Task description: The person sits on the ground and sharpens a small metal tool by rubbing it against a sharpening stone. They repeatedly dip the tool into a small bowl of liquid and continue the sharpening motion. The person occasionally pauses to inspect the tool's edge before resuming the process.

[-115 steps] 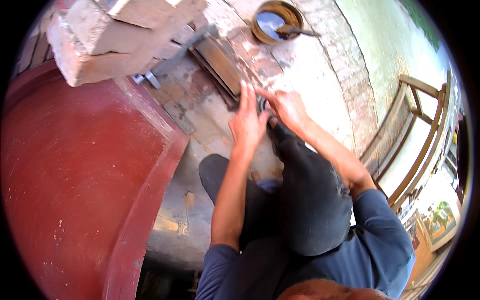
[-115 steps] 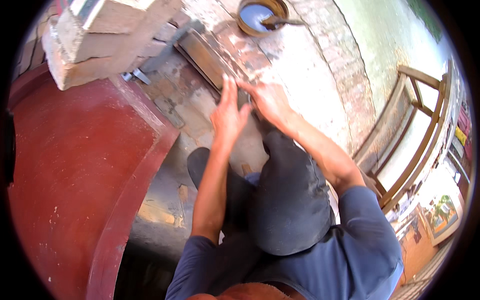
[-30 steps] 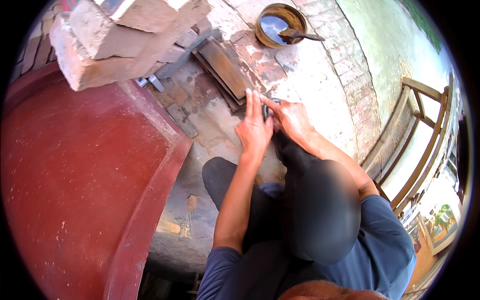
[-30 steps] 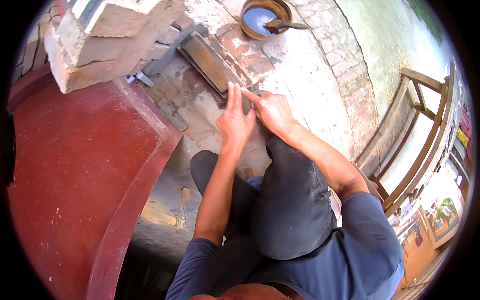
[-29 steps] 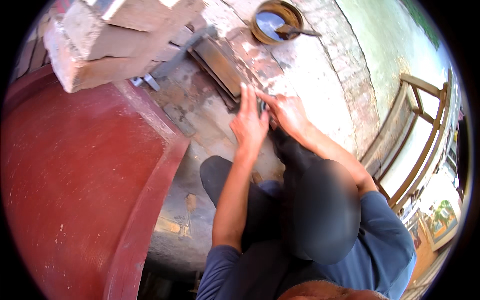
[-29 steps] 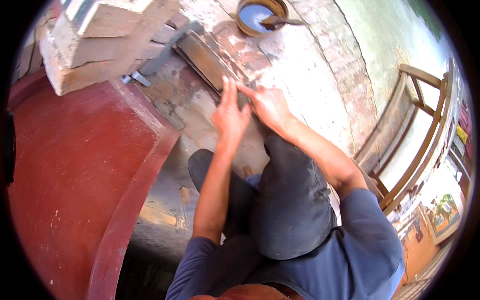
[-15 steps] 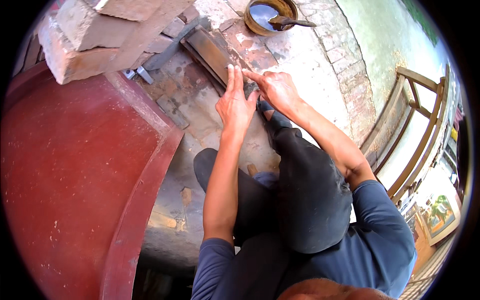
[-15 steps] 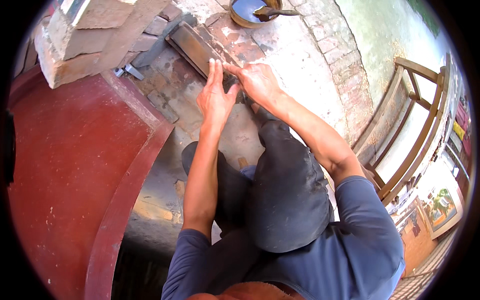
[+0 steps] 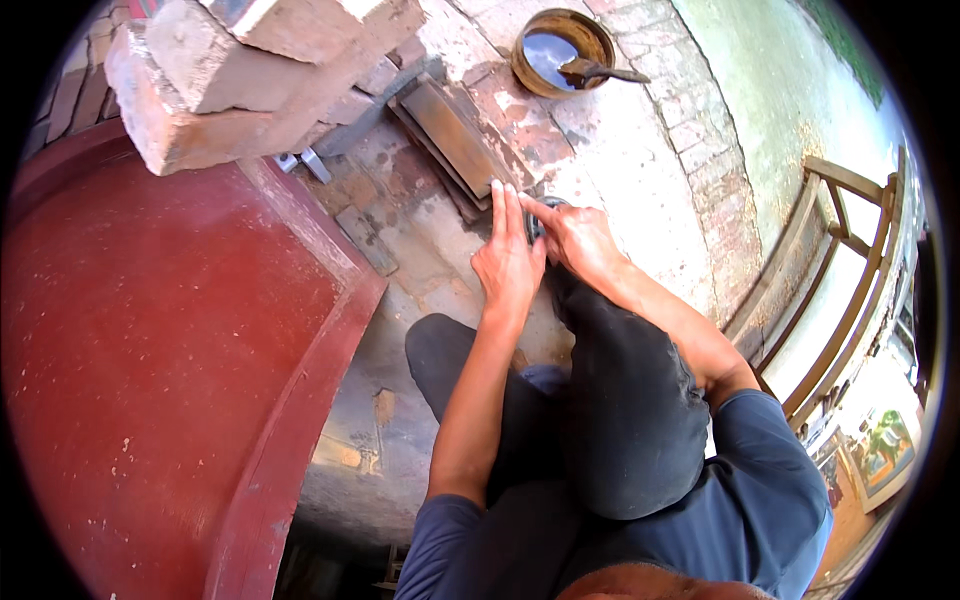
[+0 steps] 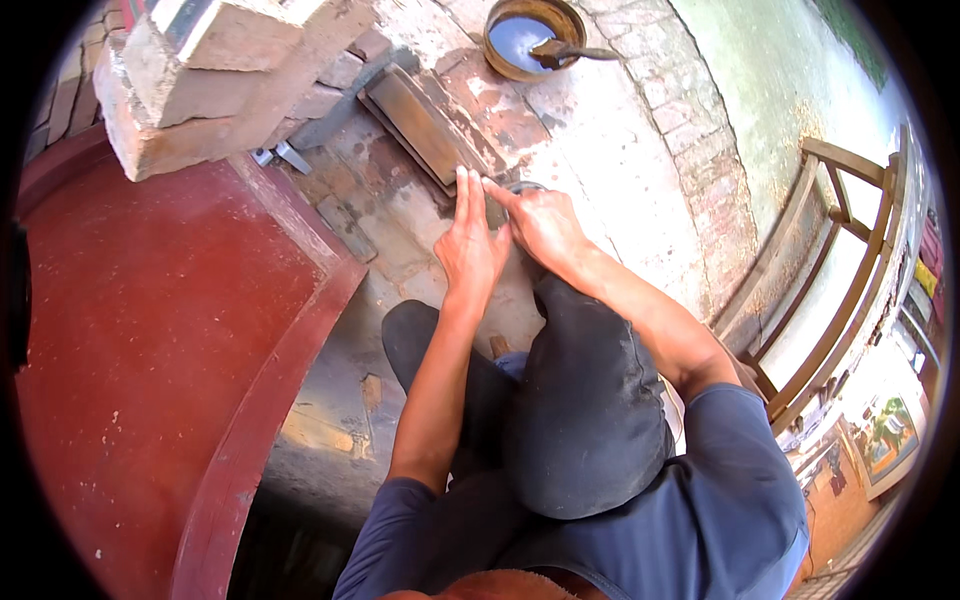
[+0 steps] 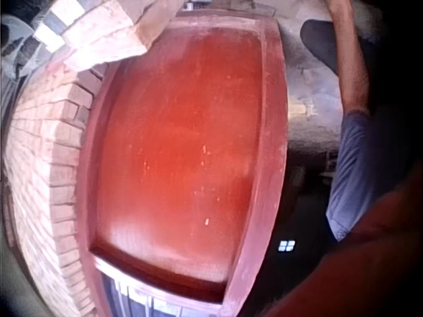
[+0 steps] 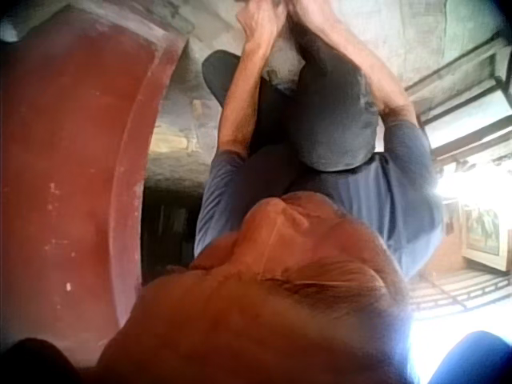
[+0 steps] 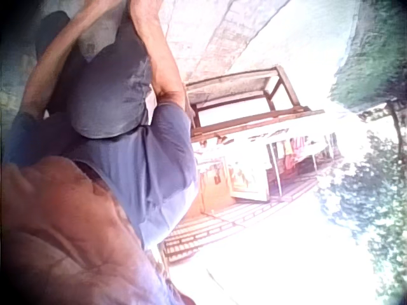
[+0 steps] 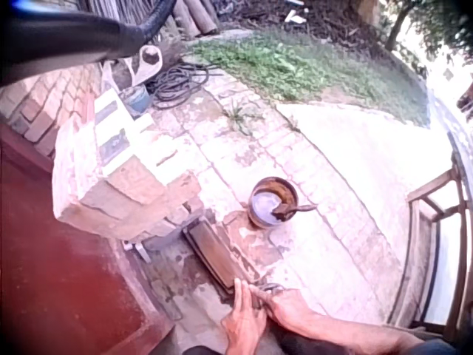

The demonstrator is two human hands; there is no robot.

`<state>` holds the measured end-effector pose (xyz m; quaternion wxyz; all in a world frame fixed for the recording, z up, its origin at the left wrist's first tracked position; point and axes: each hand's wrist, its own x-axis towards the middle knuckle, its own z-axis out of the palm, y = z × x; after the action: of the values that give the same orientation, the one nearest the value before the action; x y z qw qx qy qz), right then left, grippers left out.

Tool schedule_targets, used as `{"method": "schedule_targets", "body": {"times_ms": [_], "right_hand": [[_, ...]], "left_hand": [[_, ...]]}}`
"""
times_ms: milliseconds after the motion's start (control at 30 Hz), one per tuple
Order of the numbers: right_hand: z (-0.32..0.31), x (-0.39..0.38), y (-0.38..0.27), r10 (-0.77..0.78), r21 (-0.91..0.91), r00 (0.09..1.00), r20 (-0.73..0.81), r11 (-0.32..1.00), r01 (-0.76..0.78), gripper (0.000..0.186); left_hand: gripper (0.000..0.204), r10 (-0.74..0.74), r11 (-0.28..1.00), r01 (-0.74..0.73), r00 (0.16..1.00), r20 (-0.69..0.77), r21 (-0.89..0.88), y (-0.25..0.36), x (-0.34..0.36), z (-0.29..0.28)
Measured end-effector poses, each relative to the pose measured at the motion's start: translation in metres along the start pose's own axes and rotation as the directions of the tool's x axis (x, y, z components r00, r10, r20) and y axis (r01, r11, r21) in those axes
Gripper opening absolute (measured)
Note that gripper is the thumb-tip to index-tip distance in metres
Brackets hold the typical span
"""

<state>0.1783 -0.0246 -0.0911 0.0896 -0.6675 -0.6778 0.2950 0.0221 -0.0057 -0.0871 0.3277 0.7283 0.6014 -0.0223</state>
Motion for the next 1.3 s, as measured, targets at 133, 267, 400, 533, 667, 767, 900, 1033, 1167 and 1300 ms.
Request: {"method": "schedule_targets", "body": {"times_ms": [133,267,400,533,667,767,900,1033,1167,1300], "right_hand": [[-0.006,0.016,-0.017,0.039,0.217,0.999,0.019,0.975,-0.042,0.055],[-0.002,0.0,-0.02,0.075,0.227,0.995,0.065,0.97,-0.088,0.043],[-0.012,0.001,-0.015,0.171,0.33,0.982,0.085,0.925,-0.189,0.038],[-0.017,0.021,0.047,0.507,0.513,0.858,-0.084,0.76,-0.399,0.044],[-0.048,0.067,0.12,0.707,0.794,0.655,-0.266,0.546,-0.267,0.075],[-0.07,0.094,0.133,0.721,0.792,0.649,-0.242,0.533,-0.297,0.077],[-0.071,0.114,0.145,0.672,0.729,0.691,-0.265,0.609,-0.313,0.045],[-0.071,0.108,0.13,0.585,0.609,0.671,-0.456,0.755,-0.244,0.033],[-0.089,0.078,0.074,0.514,0.66,0.701,-0.494,0.746,-0.082,0.028],[-0.082,0.069,0.029,0.484,0.898,0.855,-0.186,0.438,-0.052,0.027]], "left_hand": [[0.083,0.018,0.999,-0.028,0.969,-0.248,-0.037,-0.004,0.014,0.01],[0.079,0.032,0.999,-0.031,0.986,-0.162,0.007,-0.011,0.007,0.011],[0.071,0.045,0.998,-0.05,0.981,-0.191,-0.022,-0.016,0.008,0.014],[0.066,0.049,0.996,-0.064,0.972,-0.231,-0.057,-0.015,0.011,0.014],[0.065,0.083,0.995,-0.095,0.969,-0.233,-0.037,-0.024,0.011,0.019],[0.067,0.113,0.992,-0.122,0.963,-0.246,-0.019,-0.029,0.009,0.022],[0.066,0.084,0.992,-0.104,0.97,-0.228,-0.077,-0.021,0.013,0.012],[0.066,0.122,0.991,-0.132,0.958,-0.26,-0.022,-0.029,0.01,0.017],[0.064,0.1,0.992,-0.114,0.962,-0.254,-0.044,-0.029,0.01,0.017],[0.062,0.105,0.993,-0.113,0.958,-0.266,-0.016,-0.026,0.011,0.016]]}}
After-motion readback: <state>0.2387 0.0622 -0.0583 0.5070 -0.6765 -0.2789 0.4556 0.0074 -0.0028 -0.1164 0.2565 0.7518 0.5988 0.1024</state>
